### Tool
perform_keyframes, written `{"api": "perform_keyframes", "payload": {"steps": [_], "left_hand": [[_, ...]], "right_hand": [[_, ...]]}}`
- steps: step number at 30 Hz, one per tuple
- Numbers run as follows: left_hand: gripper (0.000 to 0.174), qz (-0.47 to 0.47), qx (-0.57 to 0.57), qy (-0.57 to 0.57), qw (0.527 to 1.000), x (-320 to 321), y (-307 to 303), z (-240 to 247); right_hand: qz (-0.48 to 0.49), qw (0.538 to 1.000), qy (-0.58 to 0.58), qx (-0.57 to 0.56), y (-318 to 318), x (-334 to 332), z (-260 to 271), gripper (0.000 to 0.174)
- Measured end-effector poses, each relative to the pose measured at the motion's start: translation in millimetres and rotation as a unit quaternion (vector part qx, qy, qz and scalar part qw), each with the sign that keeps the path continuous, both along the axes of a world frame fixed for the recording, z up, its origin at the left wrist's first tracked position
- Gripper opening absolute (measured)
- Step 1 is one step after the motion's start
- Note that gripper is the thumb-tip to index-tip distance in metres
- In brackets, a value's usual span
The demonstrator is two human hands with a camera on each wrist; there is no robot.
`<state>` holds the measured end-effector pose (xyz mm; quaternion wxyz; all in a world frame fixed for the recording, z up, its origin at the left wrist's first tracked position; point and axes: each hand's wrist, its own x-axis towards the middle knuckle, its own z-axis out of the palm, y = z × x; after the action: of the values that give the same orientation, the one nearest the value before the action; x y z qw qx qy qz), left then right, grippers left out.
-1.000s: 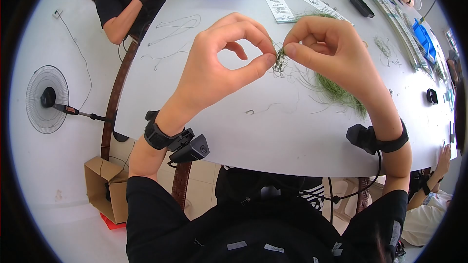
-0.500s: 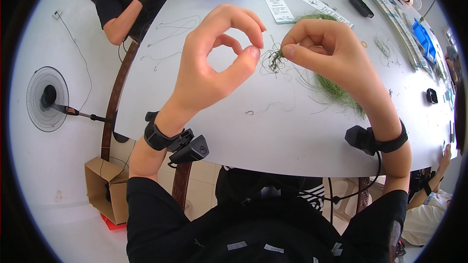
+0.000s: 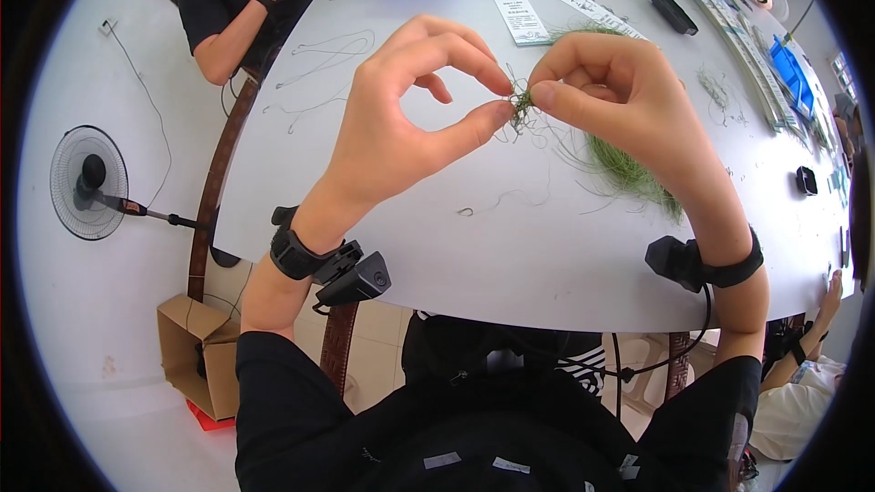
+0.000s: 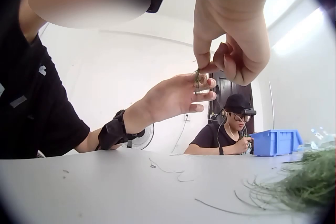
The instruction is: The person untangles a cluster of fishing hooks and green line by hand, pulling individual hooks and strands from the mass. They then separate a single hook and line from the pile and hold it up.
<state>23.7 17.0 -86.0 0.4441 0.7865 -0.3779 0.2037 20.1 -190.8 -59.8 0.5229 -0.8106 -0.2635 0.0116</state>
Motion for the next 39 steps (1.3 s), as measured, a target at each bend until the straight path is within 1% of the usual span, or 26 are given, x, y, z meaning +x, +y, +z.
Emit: {"api": "perform_keyframes", "payload": {"steps": [7,10,16,19,22,26,28,31,34,39], "left_hand": [[0.011,-0.012,-0.018,0.010,1.000,0,1,-1],[0.010,-0.019,-0.040,0.036,0.998,0,1,-2],[0.010,-0.047,-0.105,0.149,0.982,-1,0,-2],[0.011,-0.090,-0.186,0.265,0.942,-4,-1,0],[0.016,-0.135,-0.225,0.328,0.907,1,0,-7],[0.019,-0.142,-0.239,0.384,0.880,2,1,-8],[0.020,-0.138,-0.258,0.421,0.858,2,2,-7],[0.019,-0.132,-0.280,0.438,0.844,3,2,-8],[0.018,-0.137,-0.279,0.435,0.845,5,3,-10],[0.018,-0.130,-0.200,0.408,0.881,3,1,-9]], "right_hand": [[0.001,1.000,0.006,-0.006,0,0,0,0.018],[0.006,1.000,0.001,-0.004,1,1,-2,0.018],[0.000,1.000,-0.009,-0.005,-1,3,-3,0.018],[-0.005,1.000,-0.012,0.003,-3,5,-2,0.018],[-0.008,1.000,-0.021,0.006,-6,8,-2,0.018],[-0.028,0.999,0.005,0.033,-6,4,6,0.019],[-0.016,1.000,0.007,0.025,-9,5,8,0.020],[-0.009,1.000,-0.002,0.029,-11,8,7,0.020],[-0.004,0.999,-0.002,0.038,-13,10,9,0.020],[-0.003,0.999,0.011,0.036,-13,9,10,0.021]]}}
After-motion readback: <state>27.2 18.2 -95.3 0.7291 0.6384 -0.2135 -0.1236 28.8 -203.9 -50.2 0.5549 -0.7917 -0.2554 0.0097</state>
